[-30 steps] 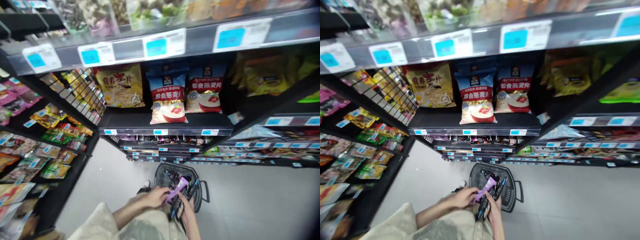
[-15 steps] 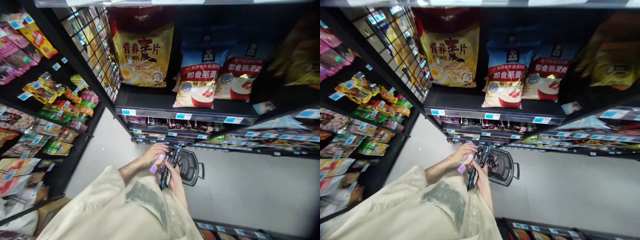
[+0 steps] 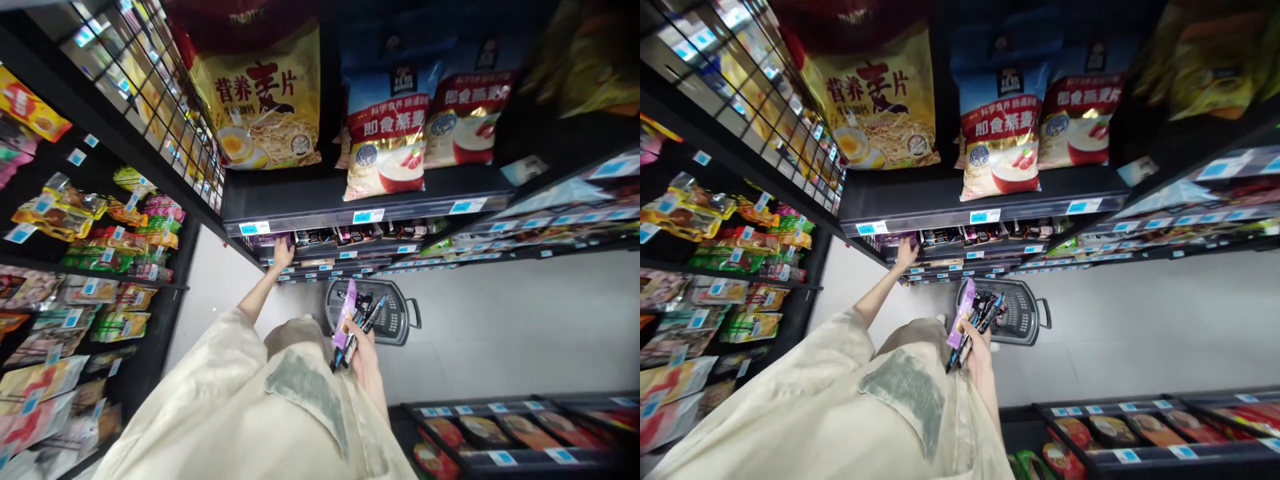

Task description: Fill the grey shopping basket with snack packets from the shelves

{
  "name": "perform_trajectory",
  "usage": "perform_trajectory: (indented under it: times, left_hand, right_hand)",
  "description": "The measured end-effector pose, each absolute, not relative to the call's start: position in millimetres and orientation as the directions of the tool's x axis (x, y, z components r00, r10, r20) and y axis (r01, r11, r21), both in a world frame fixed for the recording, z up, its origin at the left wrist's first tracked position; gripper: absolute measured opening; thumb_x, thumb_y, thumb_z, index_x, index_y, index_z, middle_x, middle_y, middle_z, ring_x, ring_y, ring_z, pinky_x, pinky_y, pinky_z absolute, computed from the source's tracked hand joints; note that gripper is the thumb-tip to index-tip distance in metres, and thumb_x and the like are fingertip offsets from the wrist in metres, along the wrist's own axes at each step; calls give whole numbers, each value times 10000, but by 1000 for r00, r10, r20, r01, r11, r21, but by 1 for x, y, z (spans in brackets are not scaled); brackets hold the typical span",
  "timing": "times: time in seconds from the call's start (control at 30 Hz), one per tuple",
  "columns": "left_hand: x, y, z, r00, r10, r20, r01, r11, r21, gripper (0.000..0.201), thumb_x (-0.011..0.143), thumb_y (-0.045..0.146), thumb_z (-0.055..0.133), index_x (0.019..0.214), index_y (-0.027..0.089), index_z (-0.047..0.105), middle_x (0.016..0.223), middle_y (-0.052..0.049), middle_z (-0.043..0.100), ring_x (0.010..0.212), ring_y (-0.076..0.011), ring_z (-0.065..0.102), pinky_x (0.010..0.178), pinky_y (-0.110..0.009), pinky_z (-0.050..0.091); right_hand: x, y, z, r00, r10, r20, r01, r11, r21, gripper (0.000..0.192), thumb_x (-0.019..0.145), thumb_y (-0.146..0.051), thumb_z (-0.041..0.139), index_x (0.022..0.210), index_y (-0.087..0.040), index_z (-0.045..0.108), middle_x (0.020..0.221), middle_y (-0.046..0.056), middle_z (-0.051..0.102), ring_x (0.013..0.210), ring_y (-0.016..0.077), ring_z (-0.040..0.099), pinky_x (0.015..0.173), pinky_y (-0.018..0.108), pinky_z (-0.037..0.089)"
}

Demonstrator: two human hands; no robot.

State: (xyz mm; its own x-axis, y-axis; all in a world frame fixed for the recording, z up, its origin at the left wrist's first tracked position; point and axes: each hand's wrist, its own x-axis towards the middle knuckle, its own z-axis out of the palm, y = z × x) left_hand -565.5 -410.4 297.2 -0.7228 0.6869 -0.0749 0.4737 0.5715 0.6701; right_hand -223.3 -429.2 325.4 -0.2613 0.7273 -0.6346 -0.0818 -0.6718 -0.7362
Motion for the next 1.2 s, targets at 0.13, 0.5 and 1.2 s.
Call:
perform_trajectory:
  times: [0.13, 0.5, 1.2]
  left_hand:
    - [-619, -393, 266, -743, 641, -193, 460, 698, 549, 332, 963, 101, 531, 1259, 52, 673, 1302, -247, 693, 1250, -321, 633, 1126, -414, 436]
    - [-603, -422, 235, -620, 765, -174, 657, 628, 418, 283, 971, 91, 494, 1062, 101, 761, 1133, -158, 737, 1059, -236, 660, 1046, -343, 481]
    - [-652, -420, 253, -558, 796, -234, 794, 595, 128, 530, 1087, 465, 347, 1470, 248, 641, 1480, -189, 620, 1453, -429, 463, 1221, -645, 256]
  right_hand:
    - [-203, -438, 326, -114, 712, -693, -201, -699, -686, 657, 486, -306, 951, 1093, -250, 705, 831, -38, 748, 689, 167, 705, 645, 261, 599]
    - [-201, -442, 325, -1, 706, -708, -346, -665, -662, 587, 443, -270, 970, 964, -232, 703, 857, -26, 757, 674, 150, 694, 626, 259, 613]
    - [-197, -450, 332, 16, 752, -659, -402, -599, -693, 518, 506, -245, 976, 949, -223, 708, 841, -7, 742, 629, 141, 666, 577, 253, 589]
